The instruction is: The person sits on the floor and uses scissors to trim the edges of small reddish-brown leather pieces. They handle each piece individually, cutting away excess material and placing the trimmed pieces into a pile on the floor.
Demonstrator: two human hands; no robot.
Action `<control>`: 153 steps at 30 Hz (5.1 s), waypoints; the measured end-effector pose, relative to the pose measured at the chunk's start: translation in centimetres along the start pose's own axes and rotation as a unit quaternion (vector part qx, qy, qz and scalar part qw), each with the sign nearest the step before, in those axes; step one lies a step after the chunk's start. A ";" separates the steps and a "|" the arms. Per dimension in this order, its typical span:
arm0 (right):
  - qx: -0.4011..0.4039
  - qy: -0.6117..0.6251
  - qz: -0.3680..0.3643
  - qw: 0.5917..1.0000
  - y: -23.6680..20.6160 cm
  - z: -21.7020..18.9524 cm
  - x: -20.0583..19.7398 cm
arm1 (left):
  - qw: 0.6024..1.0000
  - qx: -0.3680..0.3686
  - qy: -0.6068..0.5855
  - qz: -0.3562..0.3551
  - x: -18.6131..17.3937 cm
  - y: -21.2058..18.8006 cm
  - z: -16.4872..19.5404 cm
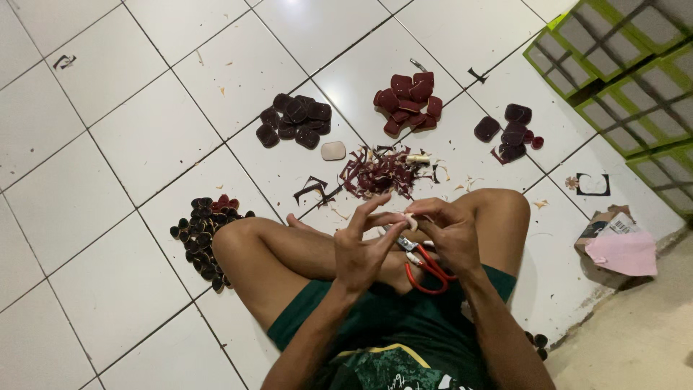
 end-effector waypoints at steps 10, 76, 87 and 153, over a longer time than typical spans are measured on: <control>-0.010 0.074 -0.019 0.997 -0.3 1.0 0.6 | 0.998 0.033 0.052 -0.027 0.3 0.6 1.5; -0.127 -0.012 0.089 0.988 0.3 -0.9 3.9 | 0.993 0.035 0.113 -0.006 -0.5 3.0 1.2; -0.013 -0.249 -0.011 0.968 1.5 -4.9 1.1 | 0.978 0.109 0.151 -0.089 -0.8 2.9 0.9; -0.124 -0.334 0.079 0.931 1.0 -4.6 3.6 | 0.980 0.108 0.165 -0.018 -0.5 1.4 -1.4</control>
Point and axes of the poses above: each hand's wrist, its own y-axis towards the middle knuckle, its own x-axis out of the palm, z = x × y, the point moved 2 cm from there along y, towards the middle knuckle, and after that the axes turned 15 degrees about -y, right-handed, at the moved point
